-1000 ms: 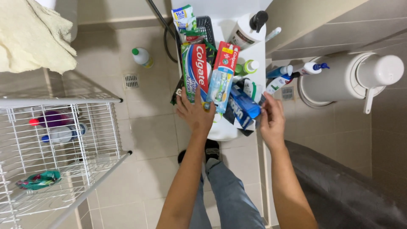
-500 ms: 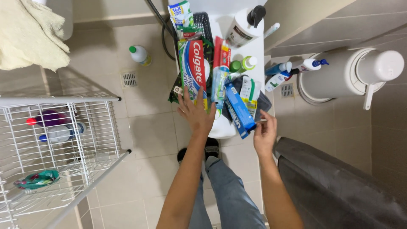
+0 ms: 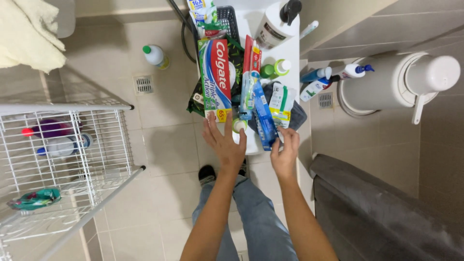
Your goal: The person organizes various bathroom items by transferring them from a white wire rack to a black basket on the sink counter. They handle multiple packages of feminine hygiene products, bottles of liquid soap, toothpaste boxes, and other toiletries, arranging them neatly within the basket.
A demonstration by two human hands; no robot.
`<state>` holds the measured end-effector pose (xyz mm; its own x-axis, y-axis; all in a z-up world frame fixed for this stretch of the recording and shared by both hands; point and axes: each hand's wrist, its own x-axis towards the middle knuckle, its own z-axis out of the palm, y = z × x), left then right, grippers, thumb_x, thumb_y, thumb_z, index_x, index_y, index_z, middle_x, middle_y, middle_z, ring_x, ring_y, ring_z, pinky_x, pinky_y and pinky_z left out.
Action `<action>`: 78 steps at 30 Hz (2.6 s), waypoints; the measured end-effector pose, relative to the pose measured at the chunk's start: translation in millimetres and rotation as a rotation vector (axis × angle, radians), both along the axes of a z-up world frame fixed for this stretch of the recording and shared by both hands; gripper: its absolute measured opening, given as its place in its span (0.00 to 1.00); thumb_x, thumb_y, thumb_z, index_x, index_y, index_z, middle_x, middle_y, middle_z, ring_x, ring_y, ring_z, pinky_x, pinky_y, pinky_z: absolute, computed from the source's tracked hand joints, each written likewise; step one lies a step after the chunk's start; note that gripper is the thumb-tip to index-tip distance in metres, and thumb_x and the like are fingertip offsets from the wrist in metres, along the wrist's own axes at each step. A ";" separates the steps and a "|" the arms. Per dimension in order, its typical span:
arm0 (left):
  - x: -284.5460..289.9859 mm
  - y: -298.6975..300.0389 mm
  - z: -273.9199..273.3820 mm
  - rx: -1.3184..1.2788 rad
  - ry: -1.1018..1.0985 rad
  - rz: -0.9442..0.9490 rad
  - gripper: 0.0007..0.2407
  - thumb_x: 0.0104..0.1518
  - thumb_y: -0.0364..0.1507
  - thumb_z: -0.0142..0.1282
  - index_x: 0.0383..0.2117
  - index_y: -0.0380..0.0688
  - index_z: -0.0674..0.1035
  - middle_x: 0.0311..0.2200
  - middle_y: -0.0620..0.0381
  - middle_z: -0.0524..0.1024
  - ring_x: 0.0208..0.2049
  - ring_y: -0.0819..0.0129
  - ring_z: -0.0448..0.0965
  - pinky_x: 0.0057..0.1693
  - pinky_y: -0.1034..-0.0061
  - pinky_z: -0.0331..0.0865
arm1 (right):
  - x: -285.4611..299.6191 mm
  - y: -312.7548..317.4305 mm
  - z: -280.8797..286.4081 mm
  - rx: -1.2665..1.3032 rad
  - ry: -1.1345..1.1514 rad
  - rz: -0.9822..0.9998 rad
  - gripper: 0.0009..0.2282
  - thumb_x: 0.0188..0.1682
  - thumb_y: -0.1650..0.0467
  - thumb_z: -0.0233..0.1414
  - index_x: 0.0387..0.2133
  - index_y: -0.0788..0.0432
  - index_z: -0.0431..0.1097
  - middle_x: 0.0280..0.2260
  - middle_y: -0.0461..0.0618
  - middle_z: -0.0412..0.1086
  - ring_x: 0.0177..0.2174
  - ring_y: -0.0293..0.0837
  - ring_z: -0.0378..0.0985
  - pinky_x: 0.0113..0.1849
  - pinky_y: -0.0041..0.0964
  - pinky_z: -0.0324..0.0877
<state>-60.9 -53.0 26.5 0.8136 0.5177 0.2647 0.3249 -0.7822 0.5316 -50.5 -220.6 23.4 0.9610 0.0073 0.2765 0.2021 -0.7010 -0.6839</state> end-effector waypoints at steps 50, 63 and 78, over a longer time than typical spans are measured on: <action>-373.7 274.0 -4.9 -0.555 0.090 0.283 0.17 0.60 0.22 0.54 0.56 0.50 0.75 0.55 0.50 0.66 0.53 0.55 0.73 0.54 0.64 0.73 | -321.2 346.2 -56.7 0.282 0.900 0.474 0.11 0.57 0.68 0.52 0.49 0.56 0.74 0.48 0.57 0.71 0.53 0.61 0.71 0.54 0.56 0.67; -312.8 361.9 -29.8 -0.258 -0.250 0.420 0.15 0.57 0.19 0.56 0.50 0.42 0.80 0.56 0.46 0.64 0.57 0.55 0.69 0.62 0.63 0.64 | -297.5 543.8 -146.3 0.928 0.405 1.113 0.10 0.49 0.72 0.55 0.43 0.58 0.75 0.50 0.61 0.68 0.53 0.67 0.70 0.52 0.57 0.68; -326.2 364.9 -29.3 -0.363 -0.339 0.522 0.10 0.63 0.19 0.45 0.49 0.40 0.74 0.60 0.49 0.61 0.59 0.60 0.65 0.60 0.71 0.63 | -304.2 660.0 -178.8 -0.005 0.450 1.468 0.25 0.47 0.67 0.55 0.61 0.49 0.64 0.65 0.42 0.59 0.50 0.50 0.59 0.49 0.54 0.58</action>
<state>-387.1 311.8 -2.8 0.3400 0.9198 0.1960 0.3792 -0.3248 0.8664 -354.7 439.4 -155.4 0.1076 0.9938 -0.0287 0.4792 -0.0771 -0.8743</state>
